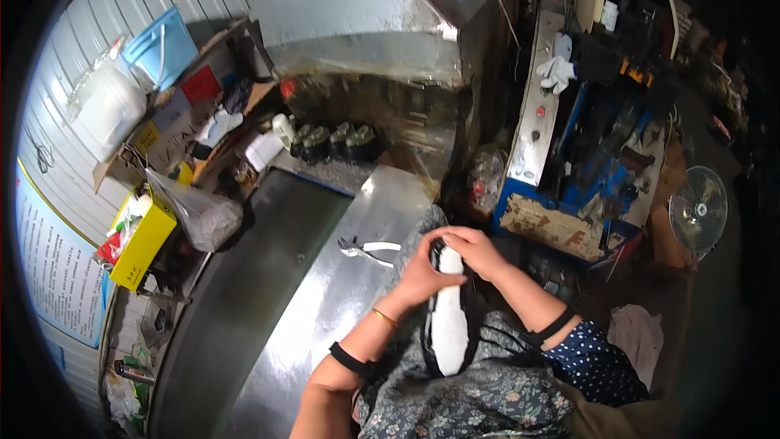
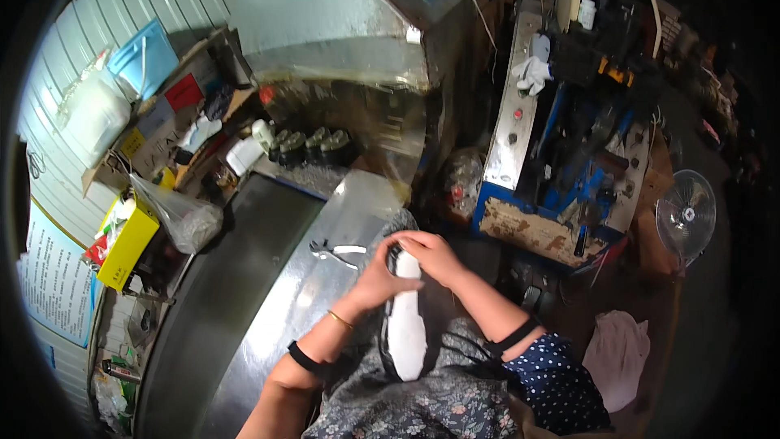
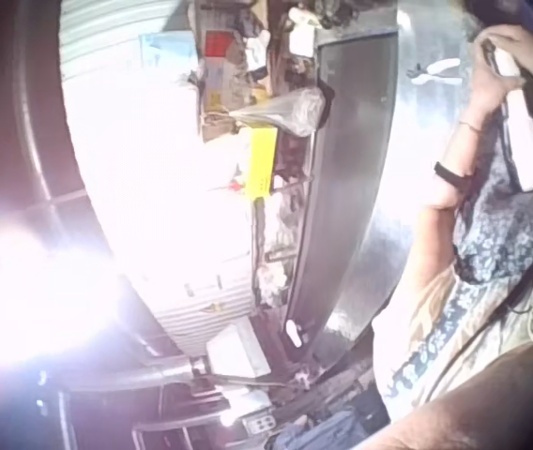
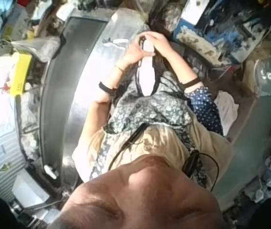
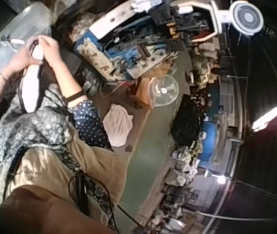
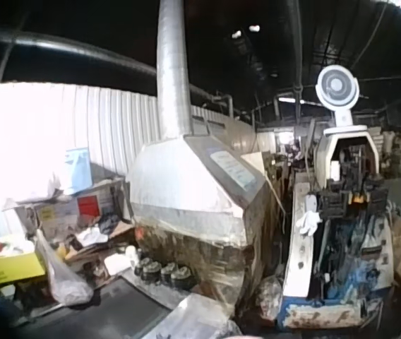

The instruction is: Assembling shoe soles and uppers on a conveyor belt in a factory setting.

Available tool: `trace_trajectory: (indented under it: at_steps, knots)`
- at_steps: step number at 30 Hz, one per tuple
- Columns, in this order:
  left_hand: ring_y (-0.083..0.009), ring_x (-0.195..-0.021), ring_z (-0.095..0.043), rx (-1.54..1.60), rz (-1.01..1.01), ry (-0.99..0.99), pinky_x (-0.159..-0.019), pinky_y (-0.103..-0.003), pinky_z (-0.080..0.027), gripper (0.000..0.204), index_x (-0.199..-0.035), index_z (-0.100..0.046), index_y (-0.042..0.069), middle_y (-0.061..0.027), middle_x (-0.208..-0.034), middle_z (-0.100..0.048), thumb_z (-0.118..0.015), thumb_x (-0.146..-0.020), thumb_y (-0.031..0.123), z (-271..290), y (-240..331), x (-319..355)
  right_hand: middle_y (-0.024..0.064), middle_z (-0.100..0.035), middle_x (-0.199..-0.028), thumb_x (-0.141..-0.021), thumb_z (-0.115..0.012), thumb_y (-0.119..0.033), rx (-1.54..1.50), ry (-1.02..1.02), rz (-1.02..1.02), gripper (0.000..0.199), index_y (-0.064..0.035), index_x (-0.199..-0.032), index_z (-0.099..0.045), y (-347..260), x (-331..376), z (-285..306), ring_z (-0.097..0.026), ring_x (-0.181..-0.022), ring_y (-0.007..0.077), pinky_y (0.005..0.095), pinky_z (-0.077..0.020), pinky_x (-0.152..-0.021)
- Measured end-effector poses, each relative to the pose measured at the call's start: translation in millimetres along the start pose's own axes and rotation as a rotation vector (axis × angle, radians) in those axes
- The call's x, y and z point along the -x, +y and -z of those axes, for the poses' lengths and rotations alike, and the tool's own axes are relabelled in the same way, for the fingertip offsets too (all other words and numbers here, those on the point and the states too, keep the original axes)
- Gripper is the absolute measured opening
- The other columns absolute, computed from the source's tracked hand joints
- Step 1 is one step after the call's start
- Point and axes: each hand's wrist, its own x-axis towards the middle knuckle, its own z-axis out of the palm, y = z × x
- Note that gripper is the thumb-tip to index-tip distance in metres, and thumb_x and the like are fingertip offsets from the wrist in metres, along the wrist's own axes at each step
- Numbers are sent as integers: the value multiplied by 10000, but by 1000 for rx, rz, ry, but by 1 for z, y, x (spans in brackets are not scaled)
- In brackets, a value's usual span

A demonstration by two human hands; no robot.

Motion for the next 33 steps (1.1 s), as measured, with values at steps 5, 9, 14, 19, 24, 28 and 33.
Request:
trace_trajectory:
  at_steps: [5, 9, 14, 19, 24, 28, 33]
  knots:
    - [-371, -1342, -422, -239, -559, -158, -1112, -472, -326, 818, -1385, -490, 29, -229, -1400, -488, -841, -724, 360, -41, 68, 26, 201, -560, -1366, -928, -637, -369, -461, -152, -33, 575, 40, -1324, -560, -48, 68, 57, -517, -1284, 297, 430, -374, -1097]
    - [-298, -1319, -473, 199, -769, -729, -1106, -435, -347, 502, -1320, -604, 78, -151, -1375, -559, -752, -868, 240, -28, 63, 20, 203, -443, -1474, -892, -566, -297, -53, -283, -420, 717, 10, -1494, -325, -52, 164, 120, -526, -1284, 306, 437, -392, -1114]
    - [-347, -1079, -642, -363, 121, 418, -953, -424, -502, 408, -1223, -628, 43, -179, -1150, -676, -661, -895, 283, 63, -81, -29, 203, -526, -1391, -858, -573, -315, -557, 98, -608, 697, 18, -1443, -393, 35, 266, 158, -587, -1186, 352, 519, -463, -1026]
    - [-332, -1288, -475, -1007, -61, 437, -1128, -515, -274, 433, -1228, -622, 75, -170, -1311, -580, -584, -893, 346, 84, -189, -15, 199, -536, -1377, -855, -570, -312, -826, 243, -556, 674, 13, -1426, -414, 1, 212, 99, -588, -1172, 356, 542, -478, -991]
    - [-308, -1291, -468, -950, -23, 392, -1137, -509, -250, 427, -1238, -619, 73, -154, -1358, -556, -524, -918, 338, 77, -186, -21, 188, -537, -1368, -865, -554, -316, -862, 31, -365, 629, -10, -1403, -446, -14, 69, 80, -581, -1168, 353, 572, -501, -920]
    - [-316, -1263, -483, -935, -4, 420, -1111, -529, -275, 391, -1206, -616, 80, -159, -1325, -564, -555, -900, 314, 82, -187, -17, 164, -533, -1344, -869, -620, -226, -530, 287, -23, 558, -49, -1375, -466, 11, -90, 45, -555, -1203, 334, 485, -514, -902]
    - [-316, -1250, -489, -904, 12, 398, -1105, -530, -276, 396, -1216, -608, 88, -156, -1313, -565, -556, -901, 323, 84, -181, -25, 290, -606, -1207, -824, -705, -253, 810, 260, 189, 708, -18, -1415, -394, 91, -297, 33, -608, -1107, 392, 443, -488, -923]
